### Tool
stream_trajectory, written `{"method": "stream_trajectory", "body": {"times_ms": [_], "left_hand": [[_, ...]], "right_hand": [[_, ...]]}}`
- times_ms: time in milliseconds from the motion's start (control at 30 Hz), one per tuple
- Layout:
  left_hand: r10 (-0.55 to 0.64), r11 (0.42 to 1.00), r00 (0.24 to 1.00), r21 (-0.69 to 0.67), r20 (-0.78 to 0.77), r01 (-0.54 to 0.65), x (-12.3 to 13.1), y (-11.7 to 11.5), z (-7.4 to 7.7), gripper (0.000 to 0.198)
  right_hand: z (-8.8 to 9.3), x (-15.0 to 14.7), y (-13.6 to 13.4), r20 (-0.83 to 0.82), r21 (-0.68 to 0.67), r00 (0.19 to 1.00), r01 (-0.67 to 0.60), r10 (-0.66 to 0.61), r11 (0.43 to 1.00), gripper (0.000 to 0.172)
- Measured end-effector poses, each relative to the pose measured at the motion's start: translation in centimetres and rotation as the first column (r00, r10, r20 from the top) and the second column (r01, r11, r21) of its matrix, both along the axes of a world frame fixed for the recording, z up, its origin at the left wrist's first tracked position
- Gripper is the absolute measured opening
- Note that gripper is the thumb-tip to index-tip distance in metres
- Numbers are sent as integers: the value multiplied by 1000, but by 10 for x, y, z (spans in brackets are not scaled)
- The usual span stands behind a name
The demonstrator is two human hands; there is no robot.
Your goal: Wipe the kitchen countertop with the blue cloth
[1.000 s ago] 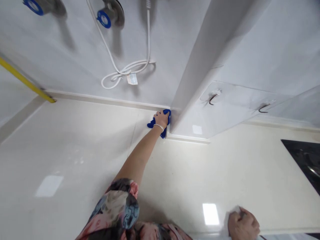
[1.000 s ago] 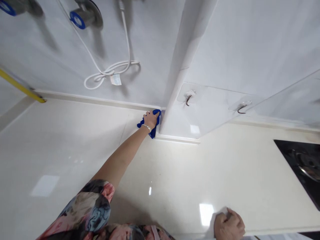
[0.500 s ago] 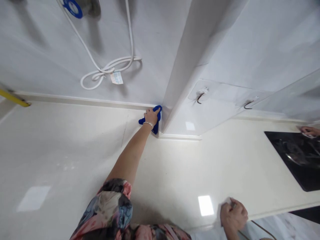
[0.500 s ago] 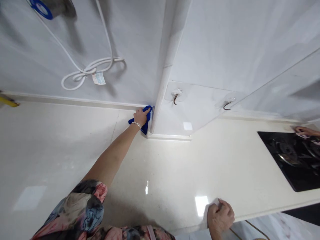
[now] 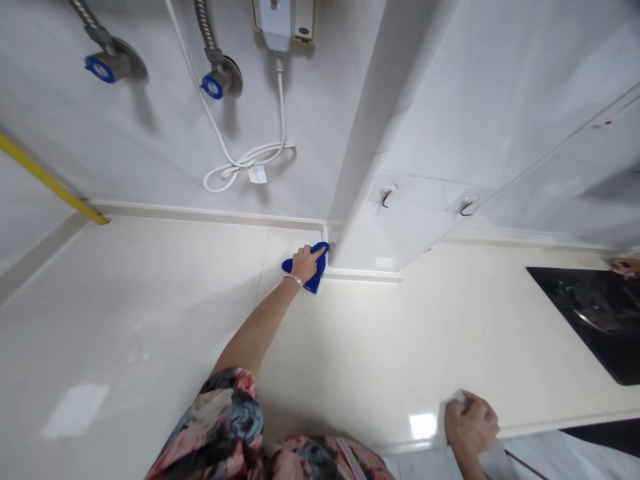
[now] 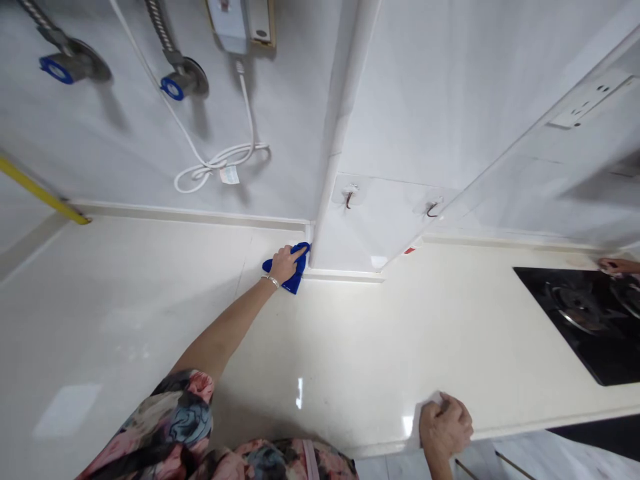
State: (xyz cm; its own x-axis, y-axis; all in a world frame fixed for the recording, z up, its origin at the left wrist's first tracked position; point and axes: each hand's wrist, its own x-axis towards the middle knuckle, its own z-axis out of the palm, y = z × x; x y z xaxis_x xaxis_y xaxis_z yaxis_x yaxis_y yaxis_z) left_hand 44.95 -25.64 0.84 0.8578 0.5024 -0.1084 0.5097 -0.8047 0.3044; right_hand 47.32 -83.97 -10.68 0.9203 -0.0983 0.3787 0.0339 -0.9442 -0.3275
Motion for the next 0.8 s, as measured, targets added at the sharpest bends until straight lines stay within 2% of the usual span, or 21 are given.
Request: {"method": "stream_trajectory", "body": {"times_ms": [67, 167, 433, 567, 800], "left_hand": [[-8, 1000, 1000, -6, 2, 8, -7, -5, 0, 67], [-15, 1000, 1000, -7, 3, 15, -19, -15, -2, 68], [8, 1000, 1000, 4, 21, -8, -45, -48, -11, 66], [-24, 999, 997, 41, 74, 21, -56, -60, -19, 63], [-91, 991, 993, 106, 71, 83, -58, -56, -26, 63]], "right_hand": [[0, -1, 3, 60, -4, 998, 31, -31, 999, 36], [0, -2, 5, 63, -22, 998, 26, -25, 999, 31], [-4, 1, 4, 97, -27, 994, 48, -45, 999, 30], [-4, 1, 6, 111, -12, 993, 50, -49, 999, 31], [-2, -1, 10, 127, 14, 991, 49, -51, 999, 30]]}}
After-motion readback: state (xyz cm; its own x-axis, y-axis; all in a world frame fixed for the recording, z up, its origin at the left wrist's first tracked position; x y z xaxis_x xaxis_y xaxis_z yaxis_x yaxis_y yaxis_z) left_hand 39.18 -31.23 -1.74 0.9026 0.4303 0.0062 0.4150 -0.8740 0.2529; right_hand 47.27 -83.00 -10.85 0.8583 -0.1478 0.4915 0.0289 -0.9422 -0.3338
